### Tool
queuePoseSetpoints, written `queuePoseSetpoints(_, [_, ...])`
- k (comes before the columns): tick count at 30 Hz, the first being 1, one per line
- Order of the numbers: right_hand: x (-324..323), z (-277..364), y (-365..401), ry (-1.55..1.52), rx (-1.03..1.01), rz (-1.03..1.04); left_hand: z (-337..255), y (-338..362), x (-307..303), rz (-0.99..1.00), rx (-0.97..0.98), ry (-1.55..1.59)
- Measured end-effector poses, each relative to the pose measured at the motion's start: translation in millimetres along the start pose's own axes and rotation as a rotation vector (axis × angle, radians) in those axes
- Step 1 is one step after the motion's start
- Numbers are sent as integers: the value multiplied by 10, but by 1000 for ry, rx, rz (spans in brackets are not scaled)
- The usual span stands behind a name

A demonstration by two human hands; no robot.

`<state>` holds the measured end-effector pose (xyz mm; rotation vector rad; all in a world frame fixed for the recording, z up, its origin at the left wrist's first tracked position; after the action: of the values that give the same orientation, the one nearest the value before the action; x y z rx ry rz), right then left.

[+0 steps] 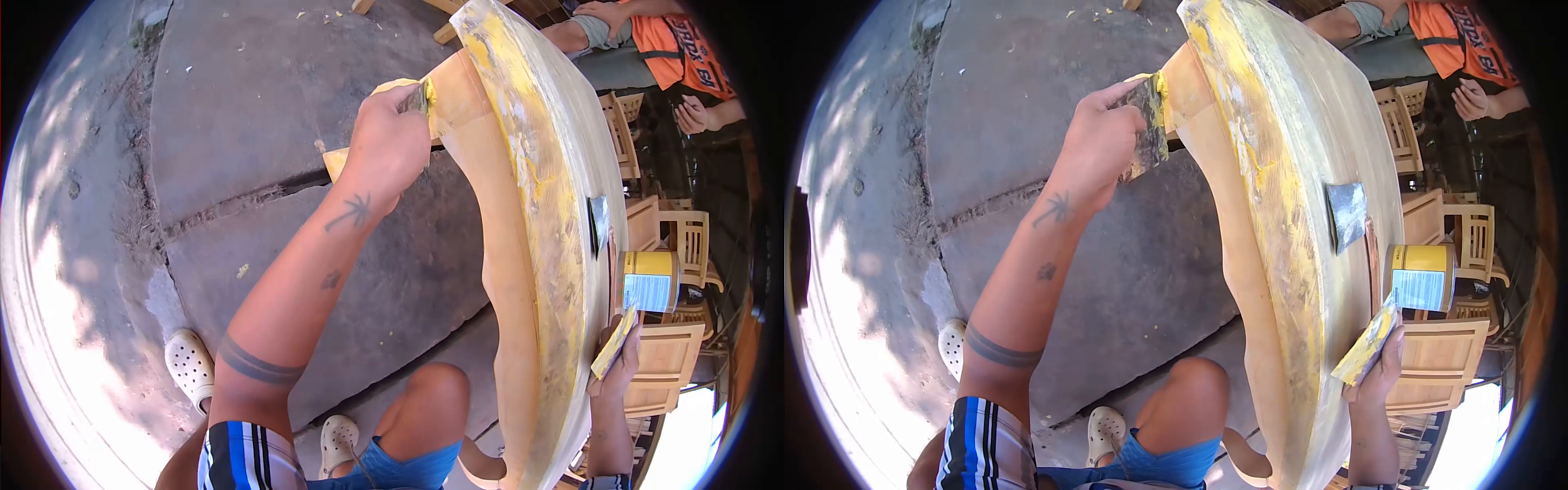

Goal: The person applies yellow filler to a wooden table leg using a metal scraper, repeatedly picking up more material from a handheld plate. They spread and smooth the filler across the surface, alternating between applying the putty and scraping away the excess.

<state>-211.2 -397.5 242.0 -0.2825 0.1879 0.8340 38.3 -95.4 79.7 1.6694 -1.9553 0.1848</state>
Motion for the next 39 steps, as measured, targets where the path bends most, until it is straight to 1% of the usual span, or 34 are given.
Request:
queuePoseSetpoints(3, [-44,-32,-7,-41,16,13,-55,-36,-2,-8,-155,86])
queuePoseSetpoints(6, [-21,-15,8,-26,14,30,-138,-48,17,-106,-184,226])
queuePoseSetpoints(9, [-36,-11,29,0,60,42,-71,-276,27,-17,-257,79])
queuePoseSetpoints(12, [-34,-11,-7,-8,74,116,-89,-320,68,-82,-325,81])
queuePoseSetpoints(15, [-5,-2,-6,-29,67,167,-109,-347,248,69,-198,34])
queuePoseSetpoints(18, [54,32,7,-39,89,144,-274,-2,435,-162,142,-326])
queuePoseSetpoints(21, [89,66,44,-36,84,126,-260,352,537,33,309,-342])
queuePoseSetpoints(22, [111,74,28,-38,65,128,-294,445,458,20,437,-301])
queuePoseSetpoints(25, [102,80,28,-28,31,129,-98,204,91,-30,33,44])
queuePoseSetpoints(26, [70,72,48,-1,34,107,-82,93,15,-5,-90,196])
queuePoseSetpoints(28, [21,63,33,50,27,72,-115,-123,-30,26,-179,306])
queuePoseSetpoints(29, [-34,30,21,27,24,112,-112,-184,-39,40,-224,361])
queuePoseSetpoints(31, [-100,-2,-11,-28,25,190,-165,-217,-28,10,-283,330])
queuePoseSetpoints(32, [-162,-25,-33,-16,26,156,-173,-233,-6,-4,-313,308])
queuePoseSetpoints(34, [-144,-16,2,1,33,78,-152,-324,115,33,-207,211])
queuePoseSetpoints(35, [-125,-9,7,4,30,106,-134,-353,153,54,-156,161])
queuePoseSetpoints(38, [-71,23,14,15,24,160,-317,-62,166,135,49,27])
queuePoseSetpoints(39, [-53,31,20,20,24,159,-303,-67,112,83,52,-27])
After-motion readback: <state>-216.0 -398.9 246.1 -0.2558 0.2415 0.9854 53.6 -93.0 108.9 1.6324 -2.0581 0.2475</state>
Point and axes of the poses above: each hand's wrist, its own y-axis away from the middle knuckle, its own x-axis out of the palm, z = x × y, the point moved 7 cm from there along -y, towards the middle knuckle, and after that the axes turned 6 degrees about -x, right-handed, at the moved point
